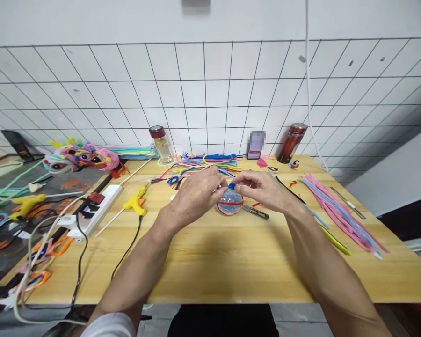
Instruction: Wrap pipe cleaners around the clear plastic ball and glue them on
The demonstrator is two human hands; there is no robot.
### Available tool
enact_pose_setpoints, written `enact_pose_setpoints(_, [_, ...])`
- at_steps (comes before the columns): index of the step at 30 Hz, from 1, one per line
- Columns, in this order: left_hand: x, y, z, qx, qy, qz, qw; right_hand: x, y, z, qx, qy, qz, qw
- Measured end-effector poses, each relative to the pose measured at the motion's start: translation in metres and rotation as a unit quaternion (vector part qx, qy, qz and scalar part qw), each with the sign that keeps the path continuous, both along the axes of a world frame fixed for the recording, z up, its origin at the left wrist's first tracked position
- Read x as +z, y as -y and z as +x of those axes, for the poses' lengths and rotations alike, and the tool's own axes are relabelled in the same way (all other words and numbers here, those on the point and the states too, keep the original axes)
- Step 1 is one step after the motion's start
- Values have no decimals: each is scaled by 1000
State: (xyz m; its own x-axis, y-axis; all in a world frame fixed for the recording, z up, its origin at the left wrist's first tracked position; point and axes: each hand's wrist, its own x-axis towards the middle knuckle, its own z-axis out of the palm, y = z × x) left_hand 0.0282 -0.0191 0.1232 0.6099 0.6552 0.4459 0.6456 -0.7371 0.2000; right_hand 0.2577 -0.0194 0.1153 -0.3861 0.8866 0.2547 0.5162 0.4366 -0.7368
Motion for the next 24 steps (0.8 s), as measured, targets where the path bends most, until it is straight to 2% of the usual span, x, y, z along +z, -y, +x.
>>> enact_pose_setpoints(6, [-2, -3, 0, -2, -10, 7, 1000, 1, -2, 4, -17, -29, -17, 999])
enact_pose_setpoints(16, [-5, -3, 3, -6, -64, 11, 998, 3, 2, -5, -7, -2, -12, 1000])
enact_pose_setpoints(24, [-6, -5, 2, -7, -74, 11, 997, -6, -2, -7, 3, 4, -9, 1000])
